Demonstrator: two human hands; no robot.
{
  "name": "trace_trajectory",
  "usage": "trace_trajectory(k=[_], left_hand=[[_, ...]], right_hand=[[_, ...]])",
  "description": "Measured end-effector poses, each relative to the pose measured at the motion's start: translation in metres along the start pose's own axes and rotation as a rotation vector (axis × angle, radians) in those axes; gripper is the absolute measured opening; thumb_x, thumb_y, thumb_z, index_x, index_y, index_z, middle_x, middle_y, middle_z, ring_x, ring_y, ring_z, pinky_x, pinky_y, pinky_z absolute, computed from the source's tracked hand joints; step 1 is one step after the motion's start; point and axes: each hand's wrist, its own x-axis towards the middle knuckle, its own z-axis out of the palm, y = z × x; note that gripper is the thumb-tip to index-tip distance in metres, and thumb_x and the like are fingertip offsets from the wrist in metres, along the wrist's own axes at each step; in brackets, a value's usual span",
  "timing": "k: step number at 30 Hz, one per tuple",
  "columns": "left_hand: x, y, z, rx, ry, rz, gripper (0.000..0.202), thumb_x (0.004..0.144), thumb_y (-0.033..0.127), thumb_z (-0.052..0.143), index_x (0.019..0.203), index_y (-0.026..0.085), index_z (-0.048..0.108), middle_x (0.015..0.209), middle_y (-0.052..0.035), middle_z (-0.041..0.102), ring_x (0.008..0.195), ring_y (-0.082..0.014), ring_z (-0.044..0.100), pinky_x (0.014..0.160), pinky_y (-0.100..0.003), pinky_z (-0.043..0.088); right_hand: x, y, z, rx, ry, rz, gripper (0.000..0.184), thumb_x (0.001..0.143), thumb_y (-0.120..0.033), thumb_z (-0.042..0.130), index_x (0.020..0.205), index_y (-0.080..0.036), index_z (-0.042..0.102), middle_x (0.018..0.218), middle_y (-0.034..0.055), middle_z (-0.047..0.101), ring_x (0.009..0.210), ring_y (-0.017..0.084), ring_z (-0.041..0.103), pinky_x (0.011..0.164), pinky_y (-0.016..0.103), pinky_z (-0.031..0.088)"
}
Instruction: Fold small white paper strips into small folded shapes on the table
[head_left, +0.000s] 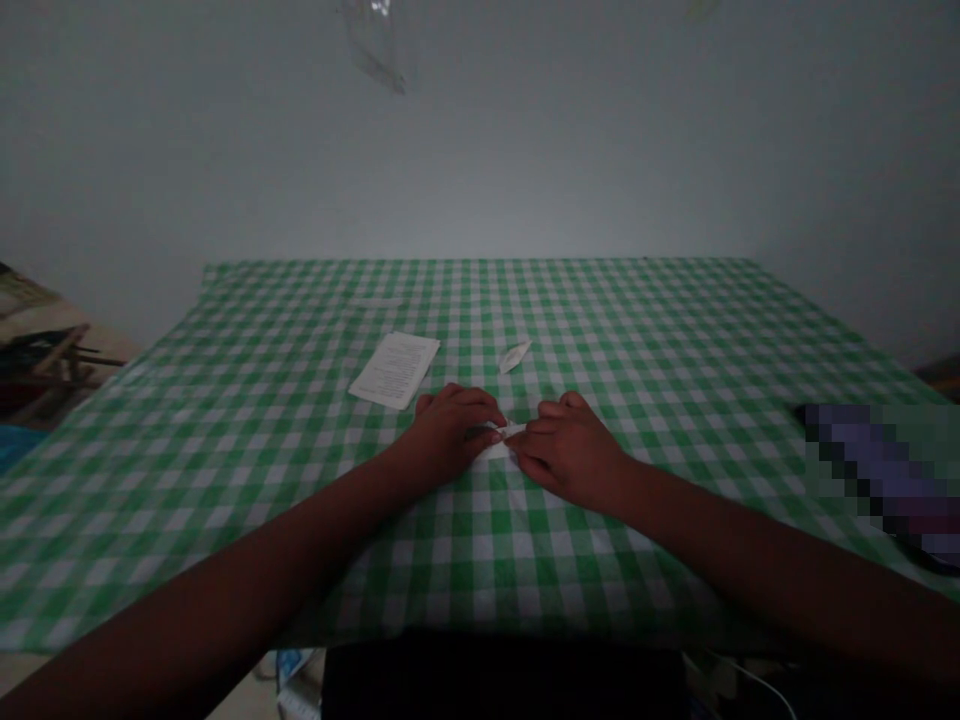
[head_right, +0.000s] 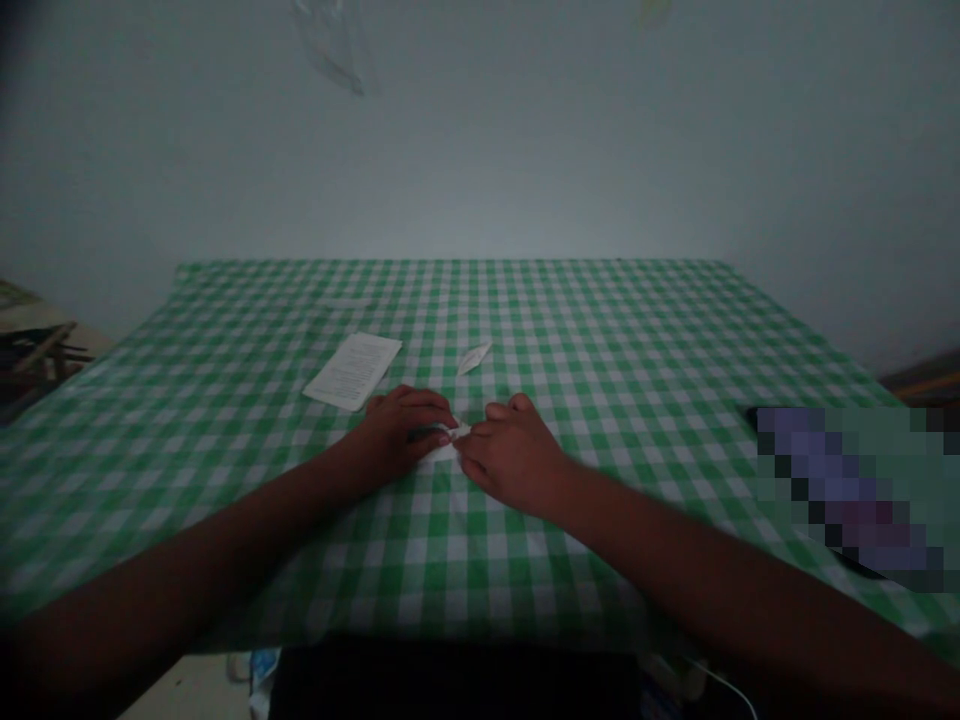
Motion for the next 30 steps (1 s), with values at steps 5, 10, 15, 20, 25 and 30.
trace_trajectory(k=[5,10,15,20,25,30], left_hand=[[-0.002,-0.001,-0.009,0.004,-0.059,0.048,0.024,0.094,0.031,0.057,0.116,0.034,0.065,0.127,0.0018,0.063,0.118,-0.024,0.05,0.087,-0.04,0.033],[-0.003,0.0,-0.009,0.013,-0.058,0.04,0.025,0.094,0.031,0.057,0.117,0.033,0.066,0.127,0.0,0.063,0.117,-0.0245,0.05,0.085,-0.039,0.032],[-0.001,-0.002,-0.005,0.045,-0.054,0.045,0.024,0.095,0.031,0.056,0.116,0.035,0.066,0.126,0.0014,0.063,0.117,-0.0238,0.051,0.085,-0.038,0.031],[-0.001,-0.003,-0.009,0.088,-0.087,0.087,0.027,0.096,0.029,0.054,0.12,0.034,0.064,0.13,0.0008,0.062,0.12,-0.0239,0.049,0.087,-0.039,0.03],[-0.002,-0.012,-0.014,0.142,-0.14,0.16,0.031,0.096,0.026,0.054,0.126,0.034,0.06,0.135,-0.0003,0.059,0.121,-0.0248,0.047,0.087,-0.04,0.029],[-0.002,-0.023,-0.014,0.149,-0.148,0.24,0.037,0.097,0.026,0.052,0.132,0.037,0.055,0.138,0.0,0.056,0.124,-0.0253,0.045,0.092,-0.041,0.029]], right_hand=[[0.001,-0.001,0.004,-0.023,0.037,-0.037,0.023,0.097,-0.029,0.051,0.1,-0.022,0.073,0.081,0.0011,0.073,0.079,0.02,0.05,0.074,0.039,0.022],[0.002,-0.001,0.006,-0.022,0.034,-0.025,0.022,0.097,-0.03,0.052,0.103,-0.024,0.073,0.08,0.0004,0.073,0.079,0.02,0.05,0.074,0.039,0.022],[0.003,-0.004,0.002,-0.033,-0.026,0.028,0.023,0.097,-0.031,0.052,0.104,-0.025,0.073,0.081,0.0011,0.074,0.08,0.019,0.052,0.074,0.038,0.021],[0.005,-0.004,-0.003,0.001,-0.092,0.118,0.021,0.095,-0.032,0.055,0.102,-0.027,0.074,0.082,-0.0006,0.074,0.082,0.02,0.054,0.073,0.037,0.021],[0.004,0.0,-0.005,0.054,-0.092,0.167,0.021,0.095,-0.033,0.056,0.101,-0.028,0.075,0.083,-0.002,0.075,0.083,0.019,0.055,0.074,0.036,0.022],[0.004,0.0,-0.004,0.061,-0.09,0.178,0.02,0.094,-0.033,0.057,0.102,-0.028,0.075,0.085,-0.0025,0.076,0.083,0.019,0.056,0.075,0.037,0.023]])
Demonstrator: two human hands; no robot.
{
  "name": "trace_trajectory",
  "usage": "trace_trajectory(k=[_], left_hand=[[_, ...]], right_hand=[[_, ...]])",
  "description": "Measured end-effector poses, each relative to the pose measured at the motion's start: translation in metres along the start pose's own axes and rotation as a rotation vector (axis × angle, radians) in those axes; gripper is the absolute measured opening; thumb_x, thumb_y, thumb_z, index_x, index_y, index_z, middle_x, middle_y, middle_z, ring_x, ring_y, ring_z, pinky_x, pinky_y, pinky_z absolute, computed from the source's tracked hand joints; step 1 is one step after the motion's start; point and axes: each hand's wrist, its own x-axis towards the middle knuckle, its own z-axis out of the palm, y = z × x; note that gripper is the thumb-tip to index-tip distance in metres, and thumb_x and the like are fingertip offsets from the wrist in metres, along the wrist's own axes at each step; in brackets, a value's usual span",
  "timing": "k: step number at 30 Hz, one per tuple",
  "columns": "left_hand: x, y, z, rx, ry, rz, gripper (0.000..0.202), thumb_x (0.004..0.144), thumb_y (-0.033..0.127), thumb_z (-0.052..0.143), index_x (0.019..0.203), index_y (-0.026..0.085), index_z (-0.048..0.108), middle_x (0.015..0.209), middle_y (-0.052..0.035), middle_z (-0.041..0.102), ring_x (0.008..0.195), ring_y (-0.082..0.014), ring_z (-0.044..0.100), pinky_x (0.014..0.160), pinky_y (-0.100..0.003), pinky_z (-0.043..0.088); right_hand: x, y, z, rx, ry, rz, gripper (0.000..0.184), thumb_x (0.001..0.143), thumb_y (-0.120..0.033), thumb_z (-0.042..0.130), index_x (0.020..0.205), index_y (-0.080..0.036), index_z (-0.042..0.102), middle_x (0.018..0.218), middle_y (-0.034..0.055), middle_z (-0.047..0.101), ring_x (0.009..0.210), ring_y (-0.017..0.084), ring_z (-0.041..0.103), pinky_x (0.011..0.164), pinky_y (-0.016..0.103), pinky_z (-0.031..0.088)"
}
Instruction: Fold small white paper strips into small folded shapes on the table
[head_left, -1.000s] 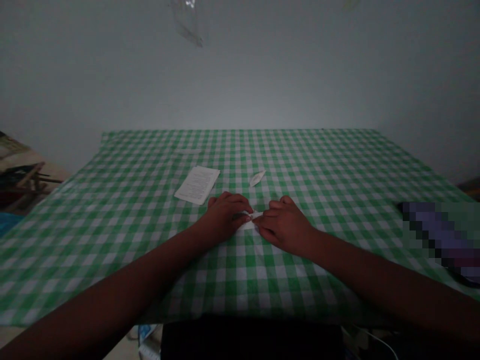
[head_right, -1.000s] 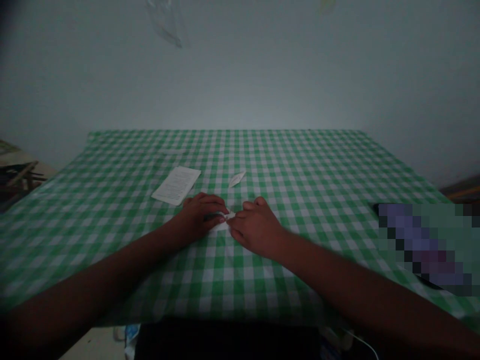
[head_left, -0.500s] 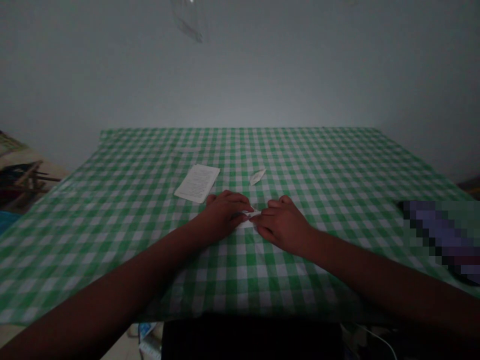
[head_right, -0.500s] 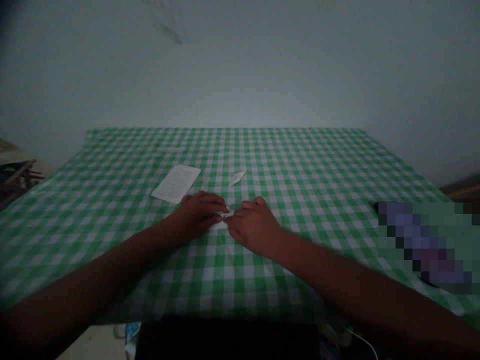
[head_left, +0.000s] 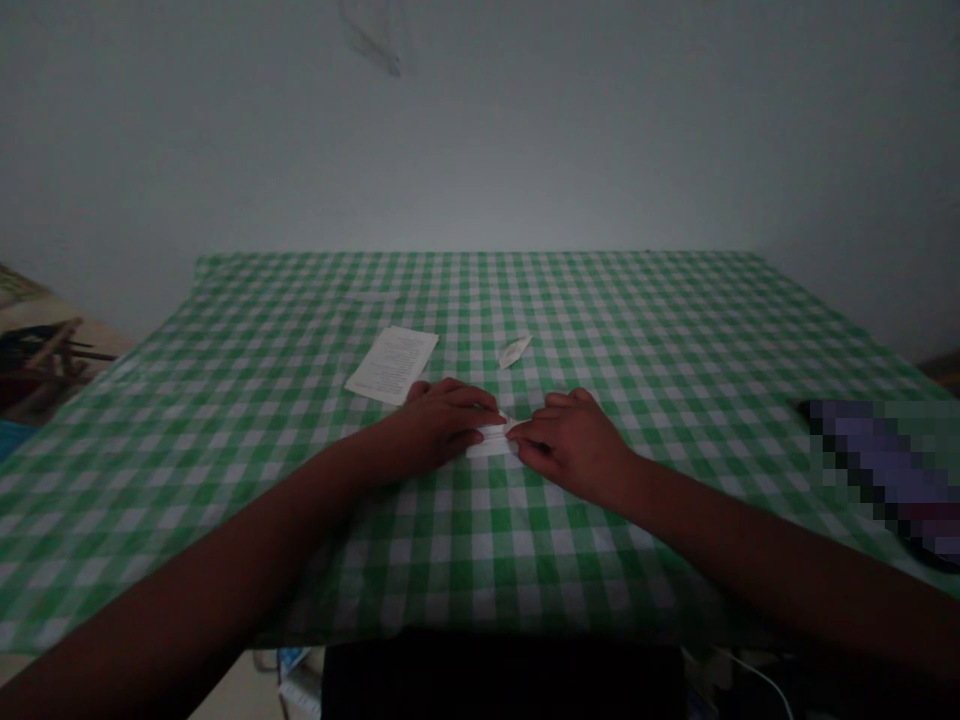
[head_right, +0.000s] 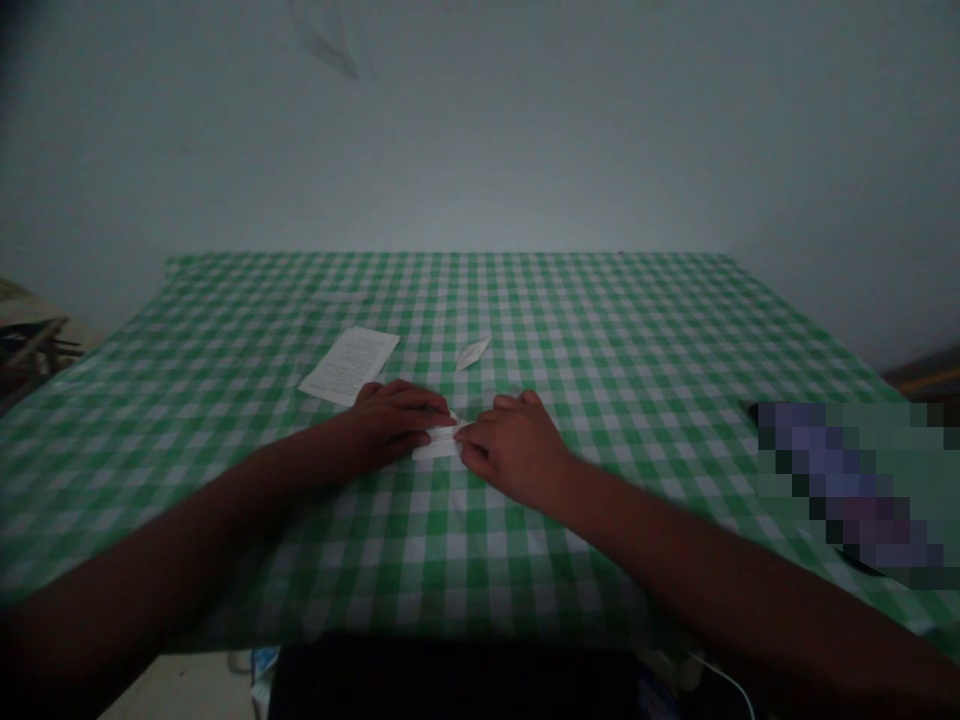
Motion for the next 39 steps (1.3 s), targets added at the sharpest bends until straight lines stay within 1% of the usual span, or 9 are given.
trace_trajectory(k=[7,12,17,21,24,27,32,34,39], left_hand=[[-0.003,0.003,-0.012,-0.053,-0.077,-0.021,0.043,0.096,0.022,0.049,0.137,0.035,0.049,0.142,-0.0018,0.052,0.126,-0.0264,0.043,0.098,-0.043,0.029],[-0.004,0.005,-0.016,-0.025,-0.096,0.025,0.048,0.093,0.015,0.05,0.133,0.041,0.053,0.145,0.0013,0.05,0.128,-0.0262,0.042,0.097,-0.044,0.027],[-0.005,0.007,-0.018,-0.005,-0.106,0.027,0.049,0.093,0.015,0.051,0.132,0.045,0.054,0.145,0.0042,0.048,0.129,-0.0255,0.042,0.099,-0.045,0.025],[-0.006,0.009,-0.017,-0.002,-0.082,0.029,0.047,0.092,0.017,0.052,0.13,0.044,0.055,0.144,0.0037,0.05,0.128,-0.0264,0.041,0.101,-0.046,0.025],[-0.005,0.012,-0.014,0.002,-0.058,0.018,0.045,0.092,0.018,0.053,0.129,0.044,0.058,0.141,0.0026,0.051,0.125,-0.0268,0.042,0.099,-0.046,0.027],[-0.004,0.016,-0.012,0.008,-0.019,0.005,0.042,0.093,0.021,0.053,0.129,0.043,0.058,0.138,0.0013,0.053,0.121,-0.0265,0.044,0.097,-0.046,0.029],[0.0,0.022,-0.008,-0.004,0.008,-0.01,0.038,0.094,0.027,0.053,0.129,0.042,0.059,0.132,-0.0003,0.055,0.119,-0.0266,0.044,0.096,-0.046,0.03],[0.002,0.022,-0.006,-0.025,0.013,-0.032,0.034,0.095,0.03,0.053,0.126,0.041,0.061,0.13,0.0,0.056,0.117,-0.0257,0.045,0.095,-0.045,0.031],[0.007,0.023,0.001,-0.076,0.058,-0.116,0.024,0.096,0.036,0.055,0.115,0.041,0.068,0.122,0.0017,0.06,0.112,-0.0233,0.047,0.091,-0.041,0.031]], right_hand=[[-0.003,0.002,-0.009,-0.072,-0.035,-0.008,0.019,0.093,-0.032,0.057,0.089,-0.025,0.074,0.079,-0.0015,0.074,0.082,0.02,0.055,0.073,0.037,0.023],[-0.008,-0.004,-0.022,-0.251,-0.121,-0.067,0.021,0.093,-0.027,0.054,0.085,-0.02,0.072,0.076,0.0038,0.072,0.082,0.022,0.054,0.072,0.04,0.021],[-0.009,-0.003,-0.027,-0.292,-0.137,-0.07,0.02,0.092,-0.026,0.054,0.081,-0.02,0.069,0.076,0.0036,0.072,0.082,0.022,0.055,0.072,0.04,0.021],[-0.008,0.003,-0.026,-0.23,-0.082,-0.022,0.024,0.091,-0.028,0.054,0.072,-0.019,0.066,0.074,0.0024,0.07,0.079,0.021,0.055,0.074,0.039,0.023],[-0.006,0.004,-0.024,-0.133,-0.045,-0.014,0.018,0.088,-0.028,0.057,0.075,-0.02,0.067,0.075,0.001,0.07,0.077,0.019,0.056,0.075,0.037,0.026],[-0.005,0.004,-0.023,-0.097,-0.042,-0.035,0.017,0.088,-0.027,0.057,0.076,-0.021,0.067,0.073,0.0007,0.068,0.075,0.018,0.055,0.074,0.035,0.026],[-0.004,0.005,-0.021,-0.088,0.017,-0.053,0.039,0.098,-0.03,0.044,0.066,-0.018,0.063,0.063,0.0016,0.063,0.067,0.016,0.051,0.07,0.035,0.025],[-0.003,0.004,-0.021,-0.073,0.05,-0.06,0.043,0.099,-0.03,0.041,0.064,-0.018,0.061,0.062,0.0014,0.062,0.066,0.016,0.051,0.07,0.035,0.025],[-0.003,0.002,-0.024,-0.002,0.062,-0.05,0.029,0.097,-0.028,0.043,0.085,-0.016,0.067,0.078,0.0036,0.068,0.078,0.018,0.057,0.073,0.034,0.028]])
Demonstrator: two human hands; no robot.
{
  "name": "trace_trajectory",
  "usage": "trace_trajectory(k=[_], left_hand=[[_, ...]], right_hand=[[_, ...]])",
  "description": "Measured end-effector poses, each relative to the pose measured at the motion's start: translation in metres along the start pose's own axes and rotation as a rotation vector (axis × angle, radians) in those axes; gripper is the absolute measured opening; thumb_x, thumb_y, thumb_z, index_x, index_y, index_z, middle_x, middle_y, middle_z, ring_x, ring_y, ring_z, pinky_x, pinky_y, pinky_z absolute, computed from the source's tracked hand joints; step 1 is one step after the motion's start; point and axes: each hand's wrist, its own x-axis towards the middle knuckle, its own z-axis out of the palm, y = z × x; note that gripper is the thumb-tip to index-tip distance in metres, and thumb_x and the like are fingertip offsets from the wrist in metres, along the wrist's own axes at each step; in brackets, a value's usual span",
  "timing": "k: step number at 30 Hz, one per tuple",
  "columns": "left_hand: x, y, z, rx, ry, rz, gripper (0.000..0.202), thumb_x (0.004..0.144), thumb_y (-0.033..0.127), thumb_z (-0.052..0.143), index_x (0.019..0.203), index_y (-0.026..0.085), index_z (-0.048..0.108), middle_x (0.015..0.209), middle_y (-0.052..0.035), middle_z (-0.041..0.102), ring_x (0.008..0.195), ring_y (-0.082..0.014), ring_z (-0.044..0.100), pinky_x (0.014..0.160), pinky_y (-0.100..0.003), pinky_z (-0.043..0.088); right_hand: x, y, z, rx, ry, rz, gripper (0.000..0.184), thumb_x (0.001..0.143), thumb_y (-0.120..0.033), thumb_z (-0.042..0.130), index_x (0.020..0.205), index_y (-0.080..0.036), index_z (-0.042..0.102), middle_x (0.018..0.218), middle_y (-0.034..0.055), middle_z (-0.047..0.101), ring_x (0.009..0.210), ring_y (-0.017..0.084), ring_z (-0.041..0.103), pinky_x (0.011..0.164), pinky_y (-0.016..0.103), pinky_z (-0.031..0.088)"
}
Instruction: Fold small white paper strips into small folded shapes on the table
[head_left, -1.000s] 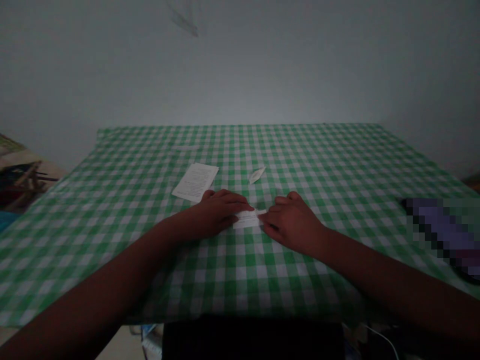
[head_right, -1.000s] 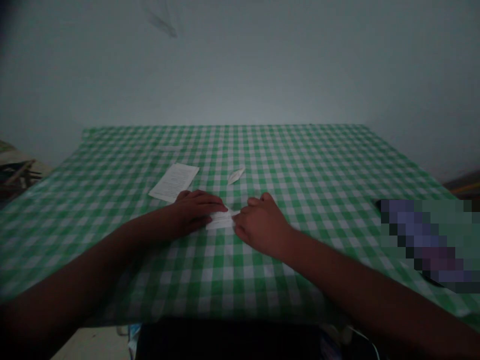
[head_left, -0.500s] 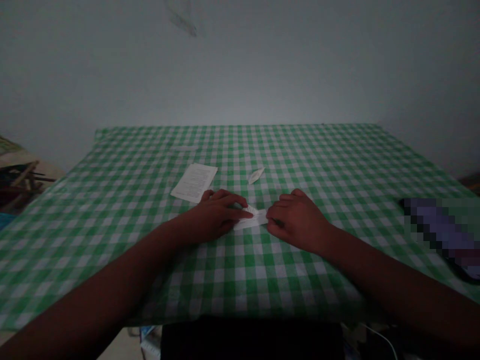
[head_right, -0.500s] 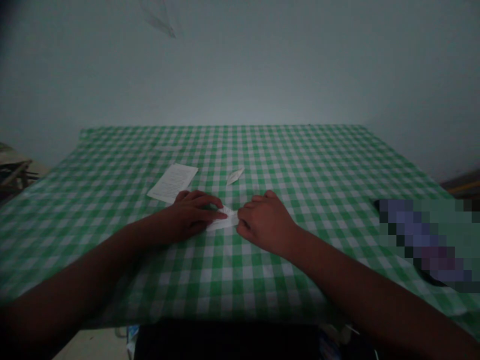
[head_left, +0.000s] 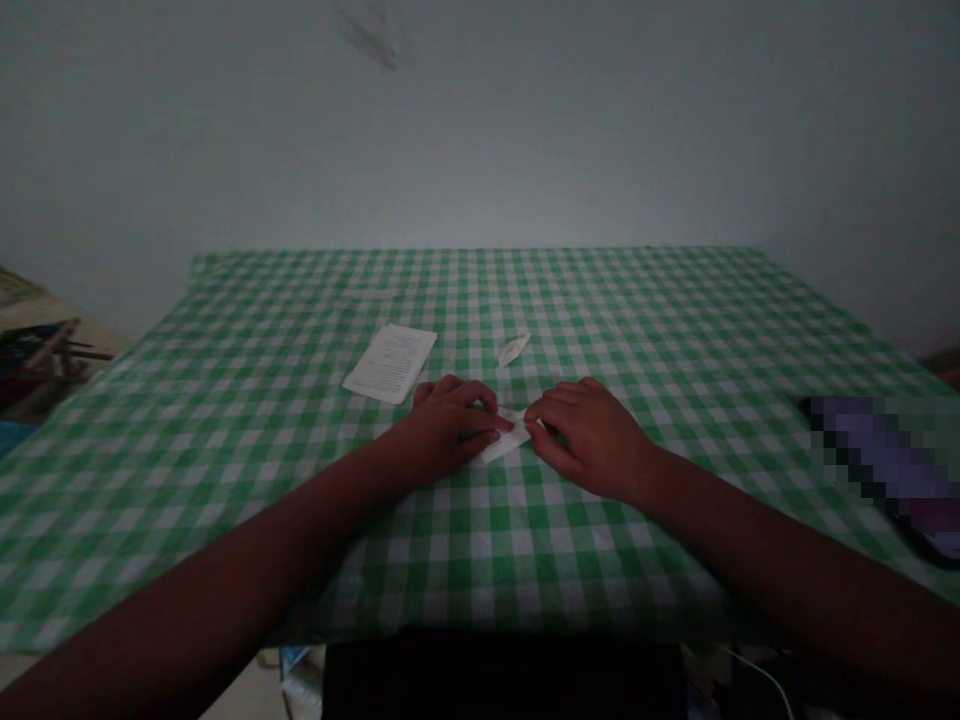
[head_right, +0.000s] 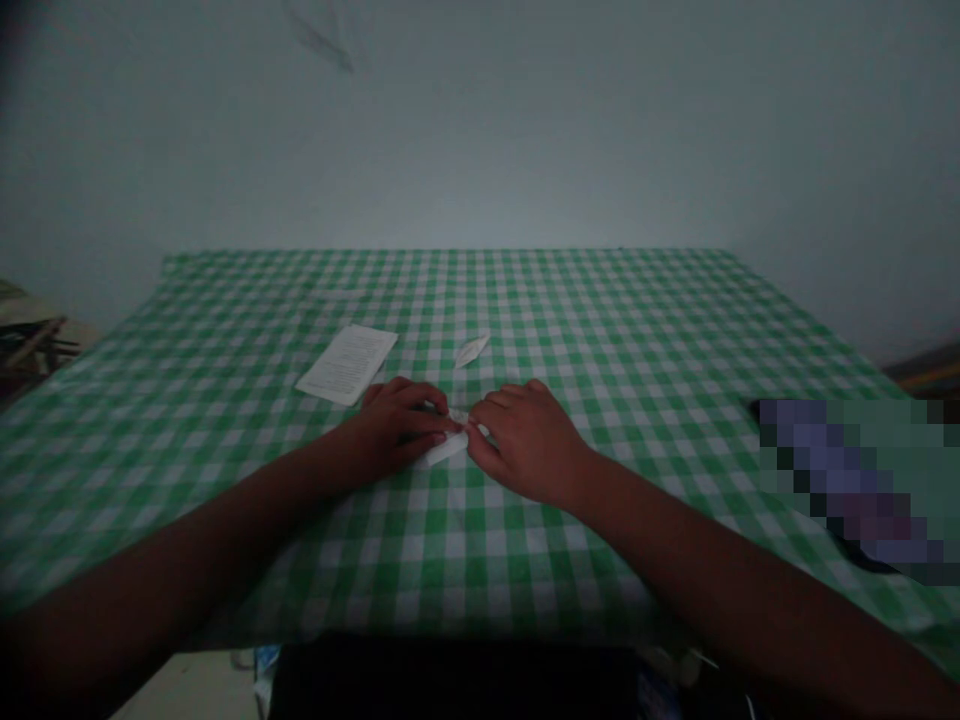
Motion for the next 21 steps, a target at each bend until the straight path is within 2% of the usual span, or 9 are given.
trace_trajectory(k=[2,10,13,17,21], left_hand=[[0.001,0.002,0.003,0.002,0.017,-0.028,0.023,0.094,0.035,0.058,0.114,0.042,0.068,0.121,0.0024,0.06,0.111,-0.023,0.047,0.089,-0.041,0.03],[0.004,0.008,0.009,0.031,0.096,-0.099,0.022,0.09,0.043,0.064,0.11,0.04,0.071,0.116,0.0012,0.063,0.105,-0.0232,0.048,0.085,-0.04,0.028],[0.003,0.006,0.008,0.007,0.078,-0.094,0.023,0.09,0.044,0.063,0.111,0.039,0.071,0.116,0.0007,0.063,0.106,-0.0232,0.049,0.085,-0.04,0.028],[0.002,0.003,0.004,-0.021,0.043,-0.068,0.026,0.092,0.037,0.058,0.115,0.039,0.069,0.118,-0.0001,0.061,0.106,-0.0229,0.049,0.088,-0.041,0.03],[0.0,0.003,-0.001,-0.046,0.008,-0.051,0.034,0.091,0.03,0.057,0.122,0.038,0.066,0.12,-0.0007,0.059,0.107,-0.0229,0.049,0.09,-0.042,0.032]], right_hand=[[0.0,0.0,0.0,0.011,-0.014,-0.013,0.026,0.094,-0.025,0.043,0.085,-0.016,0.066,0.08,0.0039,0.067,0.08,0.019,0.057,0.073,0.034,0.028],[0.002,-0.002,0.011,-0.011,0.005,-0.027,0.022,0.08,-0.02,0.051,0.058,-0.018,0.055,0.058,-0.0014,0.058,0.064,0.014,0.048,0.068,0.034,0.026],[0.003,-0.002,0.011,-0.011,-0.011,-0.019,0.022,0.082,-0.021,0.051,0.062,-0.018,0.058,0.062,-0.0004,0.061,0.066,0.015,0.05,0.069,0.035,0.026],[0.004,0.001,0.008,-0.023,-0.033,-0.014,0.02,0.089,-0.025,0.049,0.08,-0.017,0.065,0.079,0.0032,0.069,0.079,0.018,0.055,0.073,0.036,0.027],[0.004,0.002,0.007,-0.044,-0.067,-0.024,0.023,0.089,-0.025,0.049,0.072,-0.018,0.062,0.07,0.0016,0.065,0.074,0.017,0.051,0.071,0.036,0.025]])
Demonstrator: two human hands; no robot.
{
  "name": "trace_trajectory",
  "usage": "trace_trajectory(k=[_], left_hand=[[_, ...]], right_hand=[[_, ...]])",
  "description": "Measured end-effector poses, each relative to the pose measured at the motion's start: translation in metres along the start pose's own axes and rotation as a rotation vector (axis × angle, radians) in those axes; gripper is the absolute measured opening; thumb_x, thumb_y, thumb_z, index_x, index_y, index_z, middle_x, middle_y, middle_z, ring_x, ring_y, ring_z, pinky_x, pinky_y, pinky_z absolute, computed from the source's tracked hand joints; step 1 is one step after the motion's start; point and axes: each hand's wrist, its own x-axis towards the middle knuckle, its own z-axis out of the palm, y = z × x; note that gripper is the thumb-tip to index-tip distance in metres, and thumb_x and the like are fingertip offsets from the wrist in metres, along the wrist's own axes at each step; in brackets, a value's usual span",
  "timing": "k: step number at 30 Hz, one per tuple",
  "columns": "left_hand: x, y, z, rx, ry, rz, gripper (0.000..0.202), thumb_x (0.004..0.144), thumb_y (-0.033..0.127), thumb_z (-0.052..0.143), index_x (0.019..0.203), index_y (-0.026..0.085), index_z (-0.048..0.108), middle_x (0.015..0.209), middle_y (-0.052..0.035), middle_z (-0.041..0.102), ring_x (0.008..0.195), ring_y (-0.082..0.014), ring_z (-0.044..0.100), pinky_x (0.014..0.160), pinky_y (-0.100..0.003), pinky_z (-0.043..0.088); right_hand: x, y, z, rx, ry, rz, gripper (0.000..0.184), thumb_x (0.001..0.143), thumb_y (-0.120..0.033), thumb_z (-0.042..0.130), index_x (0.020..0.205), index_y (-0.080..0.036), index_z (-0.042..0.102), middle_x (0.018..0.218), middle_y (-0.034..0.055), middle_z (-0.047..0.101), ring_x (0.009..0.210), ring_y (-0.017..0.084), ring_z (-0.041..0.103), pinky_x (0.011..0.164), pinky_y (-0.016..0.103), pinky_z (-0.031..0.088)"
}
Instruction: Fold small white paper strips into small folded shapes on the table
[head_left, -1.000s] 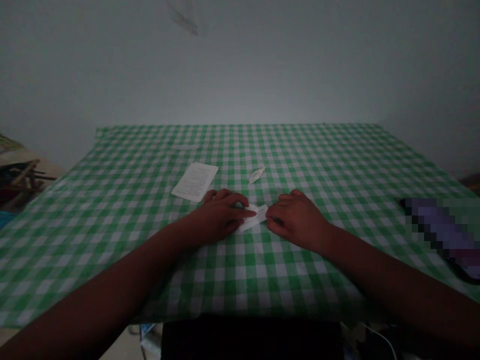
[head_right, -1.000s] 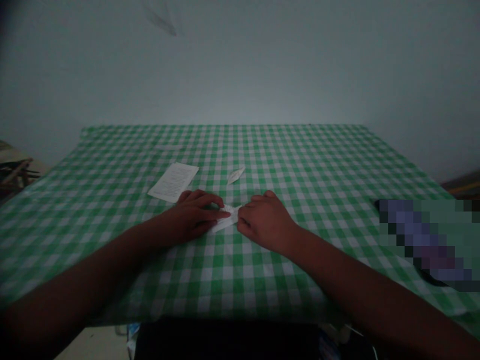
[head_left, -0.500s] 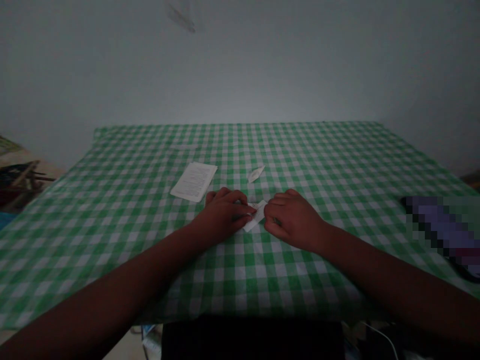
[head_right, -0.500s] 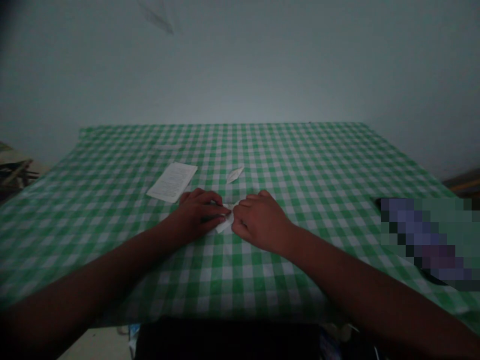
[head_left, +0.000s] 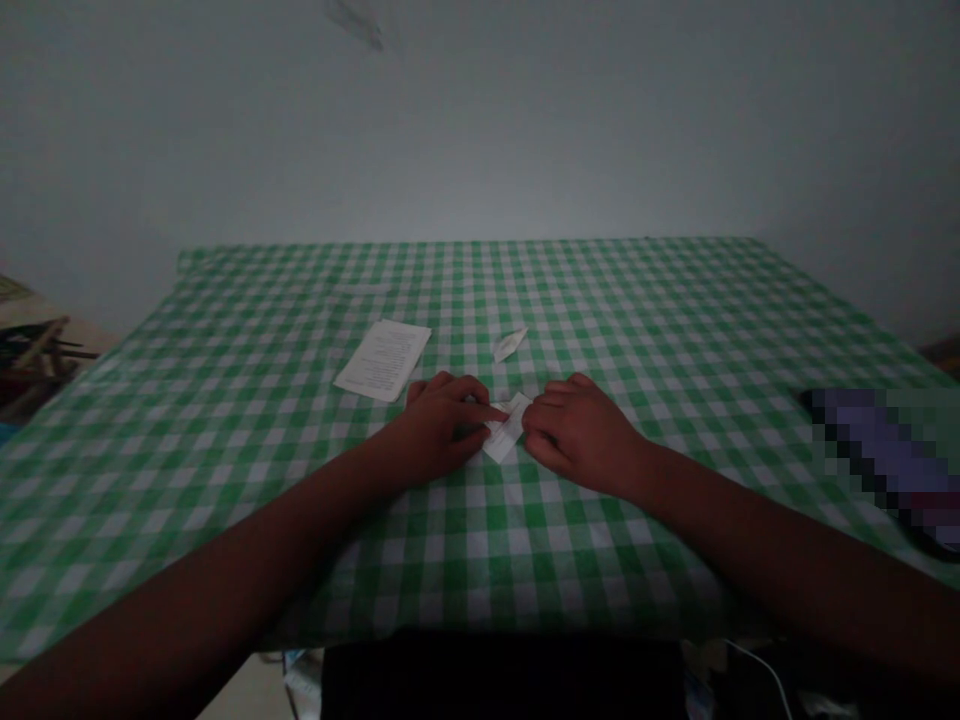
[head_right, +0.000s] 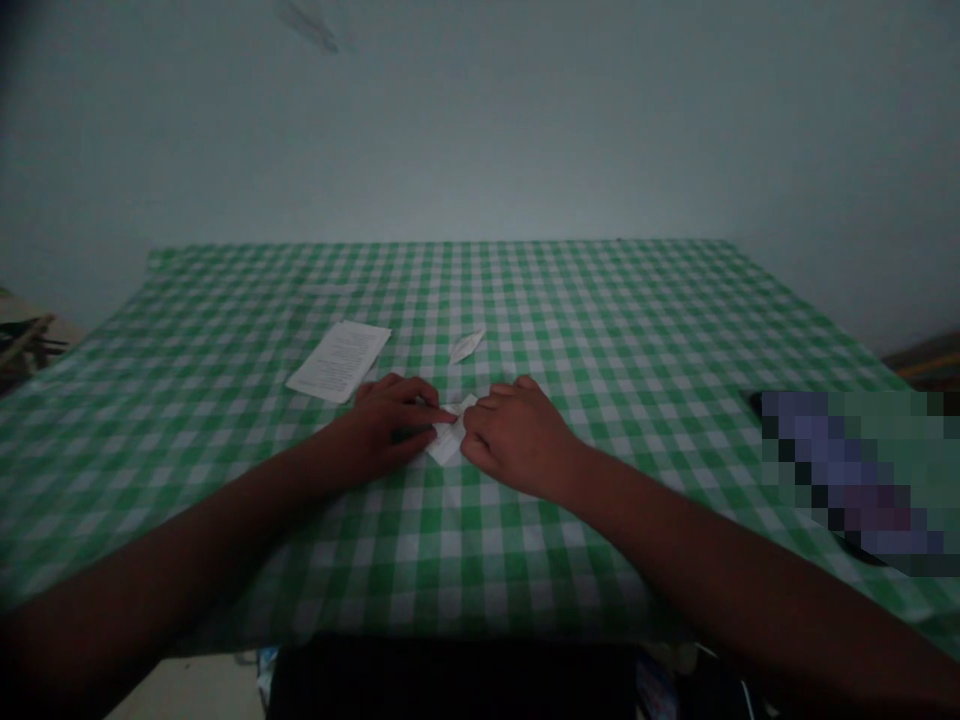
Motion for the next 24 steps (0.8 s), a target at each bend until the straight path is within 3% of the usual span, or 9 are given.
trace_trajectory(k=[5,11,18,24], left_hand=[[0.001,0.002,-0.003,-0.008,-0.025,0.003,0.033,0.089,0.027,0.056,0.119,0.037,0.068,0.119,-0.0007,0.06,0.106,-0.0228,0.049,0.092,-0.042,0.033],[0.002,0.002,0.005,-0.004,0.031,-0.064,0.026,0.09,0.044,0.06,0.113,0.037,0.07,0.119,-0.0006,0.06,0.105,-0.0242,0.049,0.088,-0.042,0.032],[-0.001,0.004,0.001,-0.019,-0.012,-0.061,0.032,0.085,0.034,0.063,0.117,0.039,0.067,0.122,0.001,0.058,0.11,-0.0243,0.049,0.095,-0.045,0.031],[-0.004,0.006,-0.006,-0.02,-0.047,-0.041,0.047,0.075,0.026,0.066,0.121,0.037,0.065,0.124,0.0011,0.056,0.112,-0.0253,0.048,0.099,-0.047,0.031]], right_hand=[[0.001,-0.003,0.002,-0.015,0.001,-0.014,0.025,0.088,-0.025,0.05,0.066,-0.018,0.06,0.064,0.0012,0.061,0.07,0.017,0.048,0.071,0.036,0.025],[0.003,-0.002,0.005,-0.048,0.004,-0.009,0.026,0.089,-0.025,0.048,0.067,-0.018,0.061,0.064,0.0024,0.062,0.071,0.018,0.049,0.07,0.036,0.024],[0.002,0.0,0.004,-0.031,0.017,-0.006,0.024,0.091,-0.025,0.046,0.074,-0.017,0.061,0.071,0.0038,0.065,0.074,0.019,0.05,0.071,0.036,0.025],[-0.001,0.002,0.002,0.055,0.019,-0.023,0.027,0.089,-0.02,0.047,0.104,-0.019,0.071,0.083,0.0033,0.07,0.08,0.02,0.054,0.074,0.036,0.027]])
